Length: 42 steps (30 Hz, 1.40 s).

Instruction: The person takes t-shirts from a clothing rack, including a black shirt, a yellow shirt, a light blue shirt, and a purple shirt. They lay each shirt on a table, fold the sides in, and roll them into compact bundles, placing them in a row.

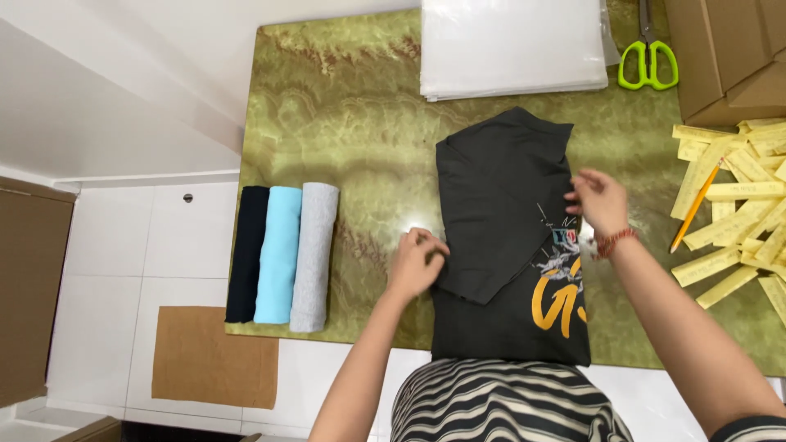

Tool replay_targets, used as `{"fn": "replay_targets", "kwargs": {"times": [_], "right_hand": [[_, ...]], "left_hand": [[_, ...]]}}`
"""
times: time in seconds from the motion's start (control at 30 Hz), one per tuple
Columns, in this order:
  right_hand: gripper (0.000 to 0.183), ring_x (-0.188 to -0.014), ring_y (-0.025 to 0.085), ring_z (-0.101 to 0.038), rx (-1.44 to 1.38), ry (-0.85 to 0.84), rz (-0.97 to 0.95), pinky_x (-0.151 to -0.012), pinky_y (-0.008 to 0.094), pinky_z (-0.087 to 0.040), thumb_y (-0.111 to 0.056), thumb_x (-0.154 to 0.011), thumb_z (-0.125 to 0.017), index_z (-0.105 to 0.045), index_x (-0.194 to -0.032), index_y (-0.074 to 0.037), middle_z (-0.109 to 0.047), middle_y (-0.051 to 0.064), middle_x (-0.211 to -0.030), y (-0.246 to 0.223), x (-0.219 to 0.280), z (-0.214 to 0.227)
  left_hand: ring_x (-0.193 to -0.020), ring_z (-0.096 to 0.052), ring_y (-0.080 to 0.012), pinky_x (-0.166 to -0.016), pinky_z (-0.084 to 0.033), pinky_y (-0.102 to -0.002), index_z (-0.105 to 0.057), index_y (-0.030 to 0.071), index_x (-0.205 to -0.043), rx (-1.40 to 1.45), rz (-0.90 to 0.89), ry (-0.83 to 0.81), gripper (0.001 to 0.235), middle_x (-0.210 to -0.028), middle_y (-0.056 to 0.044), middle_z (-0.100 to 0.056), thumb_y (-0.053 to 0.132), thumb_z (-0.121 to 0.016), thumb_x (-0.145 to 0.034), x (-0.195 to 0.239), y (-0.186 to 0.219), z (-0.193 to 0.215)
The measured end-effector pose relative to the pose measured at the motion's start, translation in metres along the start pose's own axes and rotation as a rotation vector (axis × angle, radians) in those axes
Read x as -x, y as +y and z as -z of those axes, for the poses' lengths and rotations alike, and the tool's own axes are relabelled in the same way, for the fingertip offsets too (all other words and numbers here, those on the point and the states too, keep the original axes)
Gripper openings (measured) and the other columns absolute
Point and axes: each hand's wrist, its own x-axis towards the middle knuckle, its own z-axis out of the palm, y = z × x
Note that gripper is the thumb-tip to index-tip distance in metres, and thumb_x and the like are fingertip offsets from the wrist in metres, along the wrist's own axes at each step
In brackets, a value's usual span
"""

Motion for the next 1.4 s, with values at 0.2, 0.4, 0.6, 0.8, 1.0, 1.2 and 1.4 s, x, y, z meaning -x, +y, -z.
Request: {"fn": "replay_targets", "kwargs": {"times": [0.2, 0.4, 0.6, 0.8, 1.0, 1.2, 1.4], "right_hand": [[0.06, -0.074, 0.032, -0.076, 0.026, -0.057, -0.15, -0.057, 0.038, -0.068, -0.012, -0.106, -0.073, -0.043, -0.148, 0.018, -0.065, 0.026, -0.123, 0.028, -0.114, -0.005], [0.038, -0.042, 0.023, -0.065, 0.295, -0.156, -0.211, -0.036, 0.031, -0.05, -0.011, -0.09, -0.082, -0.069, -0.12, 0.007, -0.068, 0.017, -0.059, 0.039, -0.171, -0.006], [0.045, -0.047, 0.022, -0.068, 0.446, -0.157, -0.088, -0.034, 0.029, -0.054, -0.002, -0.079, -0.086, -0.071, -0.12, 0.009, -0.071, 0.016, -0.091, 0.007, -0.183, -0.006], [0.055, -0.051, 0.03, -0.069, 0.401, -0.234, 0.064, -0.041, 0.033, -0.061, 0.011, -0.081, -0.08, -0.064, -0.134, 0.011, -0.054, 0.026, -0.118, -0.086, -0.147, -0.048], [0.061, -0.047, 0.026, -0.071, 0.636, -0.335, -0.042, -0.036, 0.027, -0.06, 0.005, -0.082, -0.081, -0.057, -0.138, 0.011, -0.058, 0.021, -0.117, -0.067, -0.159, -0.082], [0.033, -0.116, 0.021, -0.059, 1.216, -0.19, 0.304, -0.097, 0.043, -0.048, -0.04, -0.085, -0.087, -0.081, -0.113, -0.024, -0.07, -0.004, -0.106, -0.043, -0.155, -0.068], [0.019, -0.136, 0.023, -0.062, 0.938, -0.164, 0.653, -0.121, 0.043, -0.037, -0.013, -0.094, -0.082, -0.07, -0.109, -0.015, -0.076, 0.001, -0.119, -0.026, -0.112, -0.041]], "left_hand": [[-0.119, -0.067, -0.045, -0.104, -0.053, -0.055, -0.072, 0.016, -0.129, 0.175, 0.271, 0.146, 0.035, -0.121, -0.02, -0.066, 0.021, -0.068, -0.094, -0.107, -0.011, -0.003], [-0.13, -0.065, -0.0397, -0.109, -0.051, -0.054, -0.068, 0.006, -0.138, 0.256, 0.35, 0.19, 0.048, -0.124, -0.017, -0.076, 0.027, -0.075, -0.095, -0.193, -0.037, -0.021], [-0.119, -0.07, -0.0315, -0.1, -0.058, -0.048, -0.071, 0.012, -0.135, 0.193, 0.384, 0.062, 0.045, -0.116, -0.009, -0.075, 0.028, -0.079, -0.094, -0.229, -0.025, -0.004], [-0.118, -0.072, -0.03, -0.096, -0.061, -0.045, -0.072, 0.015, -0.132, -0.009, 0.364, -0.034, 0.049, -0.117, -0.007, -0.071, 0.024, -0.084, -0.085, -0.241, 0.006, 0.015], [-0.125, -0.065, -0.034, -0.1, -0.06, -0.05, -0.065, 0.01, -0.138, -0.155, 0.311, -0.115, 0.05, -0.121, -0.01, -0.067, 0.01, -0.079, -0.09, -0.247, 0.037, 0.029], [-0.123, -0.065, -0.035, -0.099, -0.059, -0.052, -0.063, 0.006, -0.141, 0.108, 0.3, -0.107, 0.052, -0.117, -0.014, -0.068, 0.015, -0.078, -0.091, -0.25, 0.009, 0.024], [-0.119, -0.066, -0.0352, -0.098, -0.059, -0.049, -0.071, 0.009, -0.134, 0.124, 0.231, -0.082, 0.044, -0.117, -0.014, -0.068, 0.012, -0.075, -0.09, -0.249, -0.006, 0.017]]}}
